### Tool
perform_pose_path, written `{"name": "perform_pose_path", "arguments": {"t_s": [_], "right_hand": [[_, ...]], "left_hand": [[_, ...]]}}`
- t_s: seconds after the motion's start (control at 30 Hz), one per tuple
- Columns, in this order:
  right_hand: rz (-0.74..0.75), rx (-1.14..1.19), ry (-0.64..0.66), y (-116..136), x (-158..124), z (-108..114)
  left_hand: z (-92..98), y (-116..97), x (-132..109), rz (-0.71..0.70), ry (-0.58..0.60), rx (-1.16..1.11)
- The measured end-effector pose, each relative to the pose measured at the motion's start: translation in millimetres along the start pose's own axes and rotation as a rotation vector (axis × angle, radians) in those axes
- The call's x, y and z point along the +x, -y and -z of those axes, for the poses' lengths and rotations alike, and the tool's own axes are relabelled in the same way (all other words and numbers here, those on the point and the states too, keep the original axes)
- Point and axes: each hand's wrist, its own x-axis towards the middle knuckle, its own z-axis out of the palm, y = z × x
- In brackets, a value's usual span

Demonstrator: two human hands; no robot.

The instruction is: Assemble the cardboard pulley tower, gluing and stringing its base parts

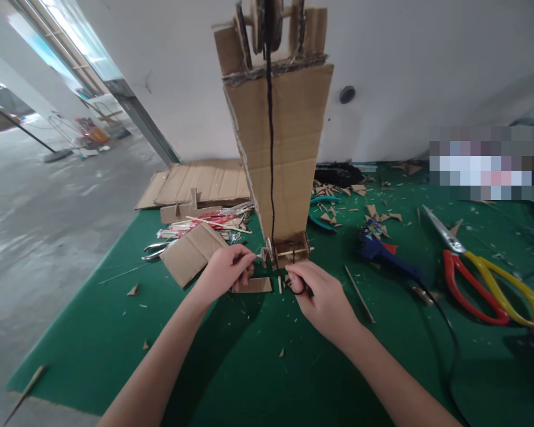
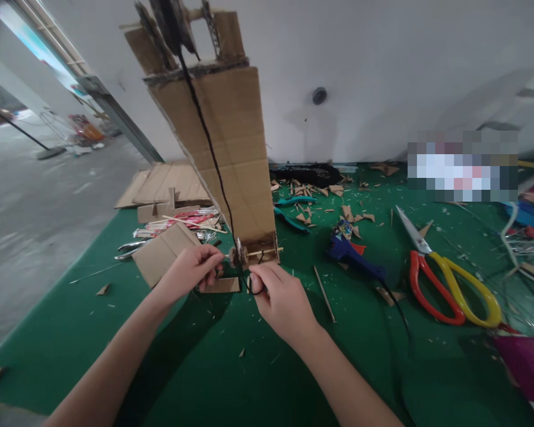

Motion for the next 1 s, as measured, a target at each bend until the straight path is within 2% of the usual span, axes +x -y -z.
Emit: {"name": "perform_pose_path", "arguments": {"t_s": [0.2,0.47,0.77,0.9,1.0], "right_hand": [[0.003,0.010,0.055,0.9,-0.9,0.1],[-0.014,-0.023,0.094,1.7,-2.1,-2.3],[0.001,-0.021,0.089,3.5,-1.0,-2.5],[-0.003,-0.024,0.086,4.2,-0.4,-3.0],[-0.002,-0.026,0.095,5.1,0.0,-2.8]], "left_hand": [[4.1,-1.0,-4.9,0.007,0.030,-0.008],[2.8,8.1,-4.2,0.006,0.060,0.028],[1.0,6.8,-4.0,0.016,0.055,0.096],[-0.8,8.5,-2.7,0.006,0.034,0.170],[-2.2,8.6,-0.5,-0.095,-0.045,0.300]]}}
